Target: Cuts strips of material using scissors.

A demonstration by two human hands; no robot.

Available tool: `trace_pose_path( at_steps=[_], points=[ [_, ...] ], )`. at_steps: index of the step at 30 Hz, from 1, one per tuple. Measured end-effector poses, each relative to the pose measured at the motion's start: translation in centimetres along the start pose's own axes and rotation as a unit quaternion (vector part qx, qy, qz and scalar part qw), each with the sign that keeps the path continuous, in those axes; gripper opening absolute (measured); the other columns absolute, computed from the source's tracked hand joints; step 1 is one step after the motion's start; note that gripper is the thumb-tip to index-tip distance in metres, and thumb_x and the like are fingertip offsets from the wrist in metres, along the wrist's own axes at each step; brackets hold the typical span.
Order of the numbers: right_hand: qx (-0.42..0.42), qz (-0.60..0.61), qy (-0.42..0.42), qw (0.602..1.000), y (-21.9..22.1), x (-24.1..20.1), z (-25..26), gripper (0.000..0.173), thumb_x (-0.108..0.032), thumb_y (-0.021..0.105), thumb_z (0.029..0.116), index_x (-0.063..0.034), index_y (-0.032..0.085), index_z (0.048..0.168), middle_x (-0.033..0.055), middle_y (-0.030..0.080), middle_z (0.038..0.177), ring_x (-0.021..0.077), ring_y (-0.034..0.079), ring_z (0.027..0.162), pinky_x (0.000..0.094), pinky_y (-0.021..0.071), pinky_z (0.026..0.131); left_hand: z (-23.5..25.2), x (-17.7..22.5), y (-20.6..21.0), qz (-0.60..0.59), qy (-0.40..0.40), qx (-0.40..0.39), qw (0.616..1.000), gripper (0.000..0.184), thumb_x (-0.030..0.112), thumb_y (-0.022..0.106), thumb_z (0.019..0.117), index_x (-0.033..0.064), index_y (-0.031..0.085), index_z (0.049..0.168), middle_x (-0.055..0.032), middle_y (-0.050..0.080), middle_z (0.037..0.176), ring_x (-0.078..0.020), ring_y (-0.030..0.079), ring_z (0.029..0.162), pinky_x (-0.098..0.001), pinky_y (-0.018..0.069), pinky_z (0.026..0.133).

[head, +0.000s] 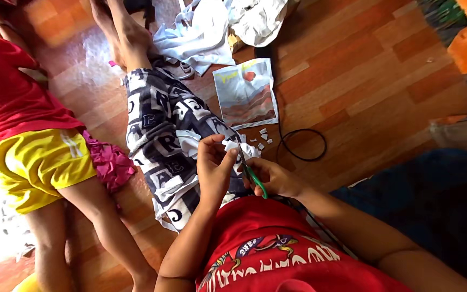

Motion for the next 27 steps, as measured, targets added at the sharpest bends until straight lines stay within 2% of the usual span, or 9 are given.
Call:
trace_pose_path(
  at_steps=[9,27],
  points=[
    [0.009,-0.008,-0.012,1.000,-0.1,-0.4,-0.1,0.045,-0.024,0.083,0.0796,-0.0113,0.059,0.116,-0.0102,0.068,0.086,-0.0029,0.064,0.074,0.0117,0.0525,0.067,-0.1,0.0,0.2,0.003,-0.003,0.002,1.000,0.036,-0.004,0.063,0.0901,0.0109,0.051,0.121,0.0052,0.062,0.086,-0.0036,0.063,0.071,-0.0219,0.0565,0.069],
    [0.024,-0.037,0.004,0.999,-0.8,-0.4,-1.1,0.030,-0.009,0.075,0.0846,-0.0103,0.063,0.112,-0.0102,0.068,0.080,-0.0039,0.063,0.067,0.0102,0.0505,0.060,0.2,0.5,-0.2,-0.009,0.005,-0.013,1.000,0.041,-0.005,0.065,0.0890,0.0127,0.050,0.123,0.0064,0.064,0.088,-0.0032,0.065,0.072,-0.0219,0.0583,0.069]
  ],
)
Point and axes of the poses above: each hand's wrist, its own z-axis towards the middle knuckle, its own y-axis out of the palm, x = y × z, the point moved 10 cm from there along z, towards the middle knuckle
